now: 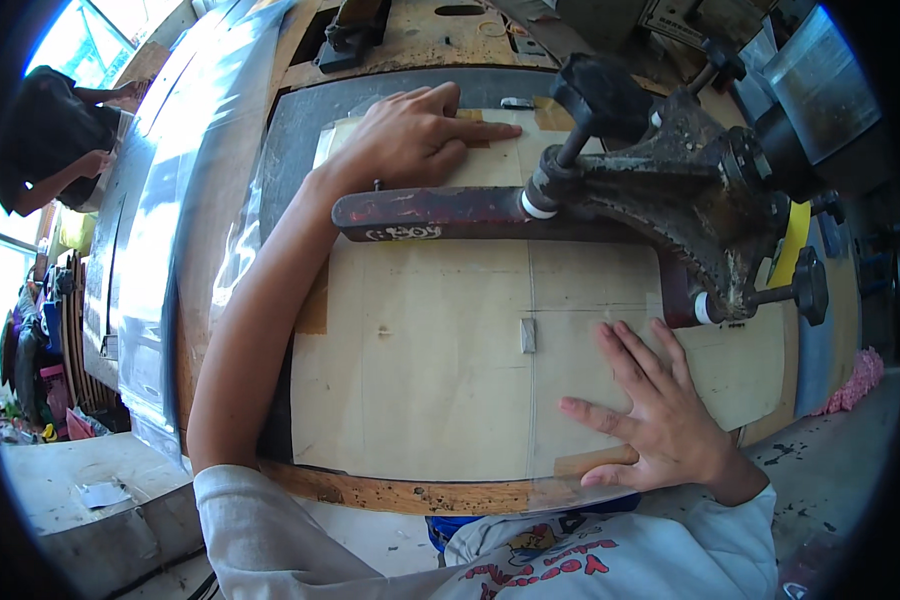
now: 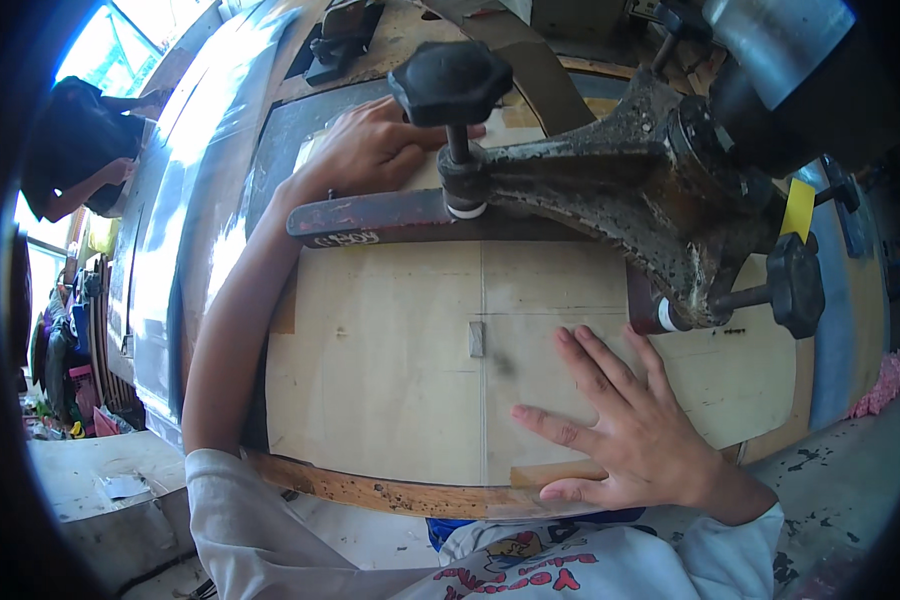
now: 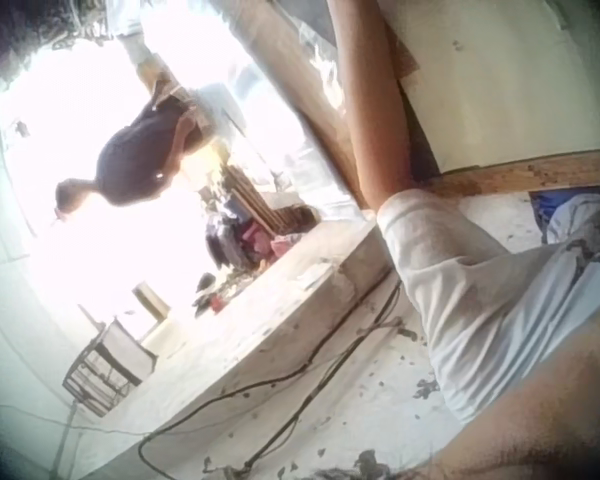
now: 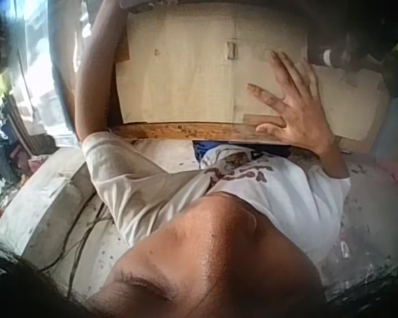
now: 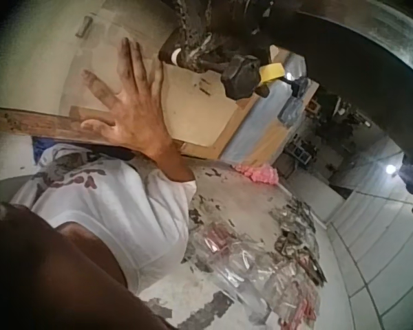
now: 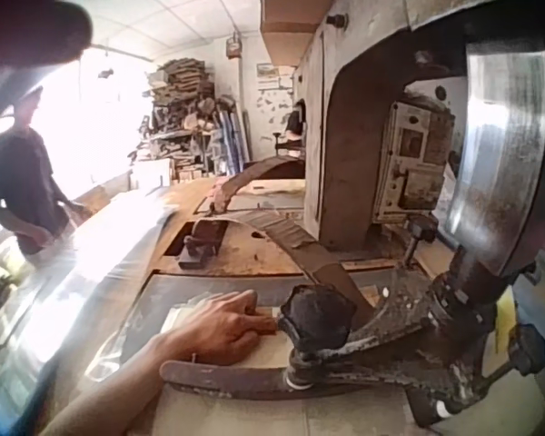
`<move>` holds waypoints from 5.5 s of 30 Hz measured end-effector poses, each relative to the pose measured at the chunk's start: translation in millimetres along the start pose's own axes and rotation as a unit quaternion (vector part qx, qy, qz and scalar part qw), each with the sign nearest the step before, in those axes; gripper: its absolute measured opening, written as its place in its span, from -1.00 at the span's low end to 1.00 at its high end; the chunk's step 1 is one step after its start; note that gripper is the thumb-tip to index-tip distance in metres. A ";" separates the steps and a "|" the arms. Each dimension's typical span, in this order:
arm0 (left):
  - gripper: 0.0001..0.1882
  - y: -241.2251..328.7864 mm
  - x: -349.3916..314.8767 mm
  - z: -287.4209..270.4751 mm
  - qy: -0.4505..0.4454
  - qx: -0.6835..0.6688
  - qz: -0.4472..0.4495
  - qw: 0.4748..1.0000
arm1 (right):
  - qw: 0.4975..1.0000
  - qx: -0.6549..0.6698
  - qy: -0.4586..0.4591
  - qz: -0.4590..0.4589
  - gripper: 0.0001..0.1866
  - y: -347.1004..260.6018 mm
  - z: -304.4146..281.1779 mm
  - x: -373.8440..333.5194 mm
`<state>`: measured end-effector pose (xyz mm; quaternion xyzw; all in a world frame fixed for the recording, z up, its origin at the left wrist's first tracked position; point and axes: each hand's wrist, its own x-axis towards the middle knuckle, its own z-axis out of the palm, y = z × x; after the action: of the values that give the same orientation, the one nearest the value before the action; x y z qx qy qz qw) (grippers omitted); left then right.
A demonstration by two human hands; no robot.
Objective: The person positions plastic sheets under a welding machine head, lowers the head to seal the plastic, and then stacks the sealed plastic items.
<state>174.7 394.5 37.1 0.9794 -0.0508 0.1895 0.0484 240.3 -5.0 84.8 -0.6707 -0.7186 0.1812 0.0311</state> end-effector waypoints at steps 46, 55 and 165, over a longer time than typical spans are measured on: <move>-0.52 12.2 -17.0 -59.5 -0.026 -0.062 -0.038 0.997 | 0.947 0.117 0.297 -0.027 -0.86 -14.3 48.6 -94.3; -0.49 -6.4 10.5 -11.9 0.020 -0.051 0.052 0.997 | 0.909 0.136 0.393 0.027 -0.93 -14.4 60.2 -84.6; -0.03 359.1 -269.1 234.3 0.010 -0.182 -0.518 0.836 | 0.849 0.101 0.189 0.483 0.03 245.5 511.2 -11.9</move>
<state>-30.3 34.1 -253.3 0.8341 0.4307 0.1336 0.3177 328.2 -119.9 -463.7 -0.9476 -0.2620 0.1146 0.1424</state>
